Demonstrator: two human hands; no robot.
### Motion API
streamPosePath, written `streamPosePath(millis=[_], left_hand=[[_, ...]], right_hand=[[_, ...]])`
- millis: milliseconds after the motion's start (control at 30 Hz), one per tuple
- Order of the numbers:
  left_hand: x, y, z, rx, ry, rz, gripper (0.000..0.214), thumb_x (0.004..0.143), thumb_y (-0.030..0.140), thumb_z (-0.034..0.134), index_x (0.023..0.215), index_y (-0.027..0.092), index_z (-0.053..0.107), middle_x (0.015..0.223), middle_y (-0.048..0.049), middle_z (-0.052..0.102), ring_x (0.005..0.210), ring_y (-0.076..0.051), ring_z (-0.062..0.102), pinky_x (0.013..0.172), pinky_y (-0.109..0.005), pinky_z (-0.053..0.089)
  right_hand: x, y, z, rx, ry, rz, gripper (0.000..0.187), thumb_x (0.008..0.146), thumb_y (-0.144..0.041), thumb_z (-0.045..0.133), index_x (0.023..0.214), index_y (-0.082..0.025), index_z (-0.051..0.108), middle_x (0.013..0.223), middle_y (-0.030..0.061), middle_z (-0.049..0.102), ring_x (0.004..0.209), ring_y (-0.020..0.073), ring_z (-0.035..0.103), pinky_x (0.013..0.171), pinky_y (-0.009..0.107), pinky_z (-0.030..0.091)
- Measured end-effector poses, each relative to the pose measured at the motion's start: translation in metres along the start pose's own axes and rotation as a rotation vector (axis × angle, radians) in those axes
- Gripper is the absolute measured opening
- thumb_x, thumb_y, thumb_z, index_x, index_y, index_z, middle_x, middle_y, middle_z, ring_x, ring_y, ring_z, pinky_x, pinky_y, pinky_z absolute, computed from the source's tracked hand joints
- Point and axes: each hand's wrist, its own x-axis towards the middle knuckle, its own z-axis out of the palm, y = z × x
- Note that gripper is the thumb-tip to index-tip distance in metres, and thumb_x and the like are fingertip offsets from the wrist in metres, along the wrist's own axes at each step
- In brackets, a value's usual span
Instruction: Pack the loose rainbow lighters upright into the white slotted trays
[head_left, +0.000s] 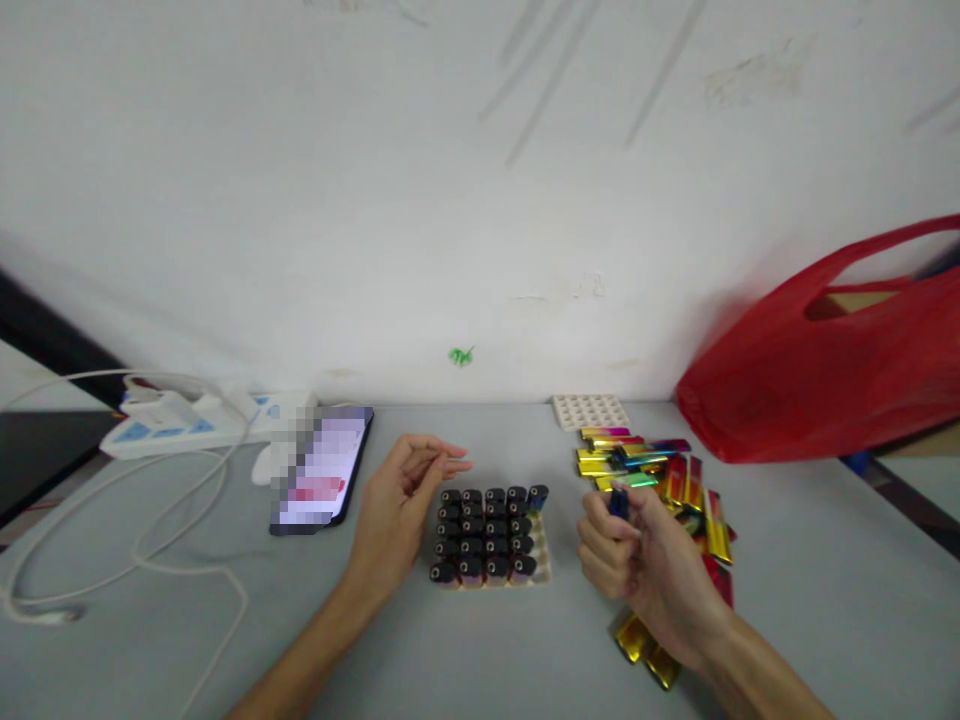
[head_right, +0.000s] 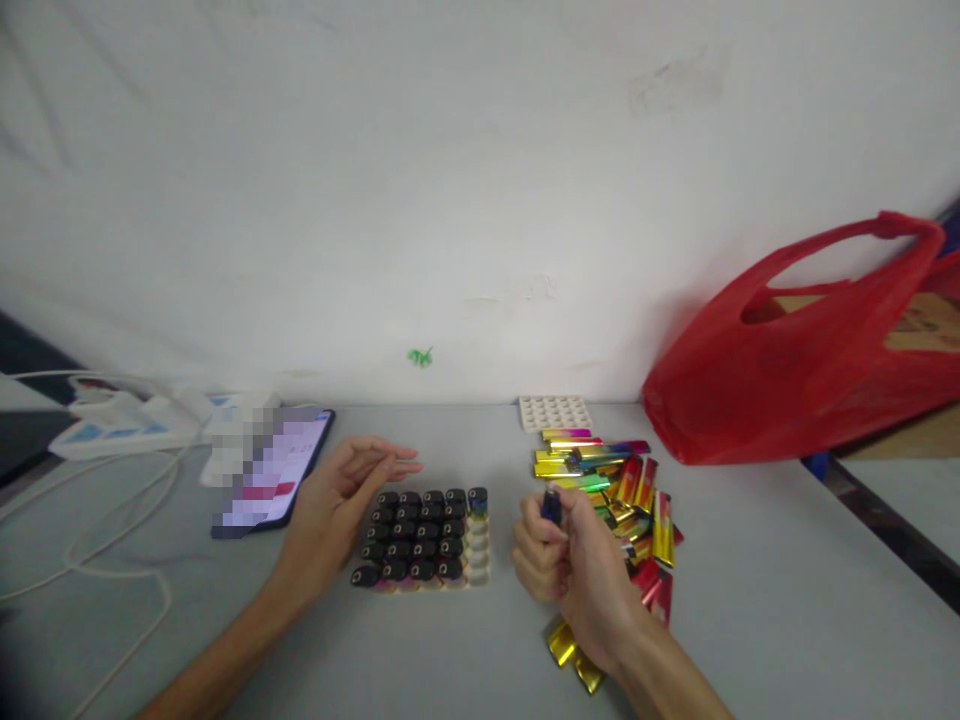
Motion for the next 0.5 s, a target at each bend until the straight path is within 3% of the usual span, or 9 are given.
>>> streamPosePath(millis=[233, 500], left_hand=[[0.0002, -0.0019, -0.0064, 0.137, 0.005, -0.03, 0.032, 0.095, 0.05, 0.079, 0.11, 0.022, 0.078, 0.11, -0.0086, 0.089, 0.101, -0.032, 0.087, 0.097, -0.043, 0.065], [0.0003, 0.003, -0.0096, 0.327, 0.076, -0.001, 0.024, 0.086, 0.049, 0.085, 0.09, 0.025, 0.087, 0.087, -0.0047, 0.087, 0.085, -0.03, 0.084, 0.084, -0.039, 0.064]], right_hand=[[0.0028, -0.0031, 0.0034, 0.075, -0.046, 0.044, 0.062, 0.095, -0.064, 0.076, 0.065, -0.024, 0.039, 0.058, -0.0119, 0.021, 0.05, 0.0068, 0.01, 0.046, 0.024, 0.014], [0.0012, -0.0036, 0.003, 0.077, -0.048, 0.07, 0.062, 0.094, -0.064, 0.078, 0.066, -0.024, 0.039, 0.059, -0.0119, 0.021, 0.05, 0.0069, 0.011, 0.046, 0.023, 0.015]])
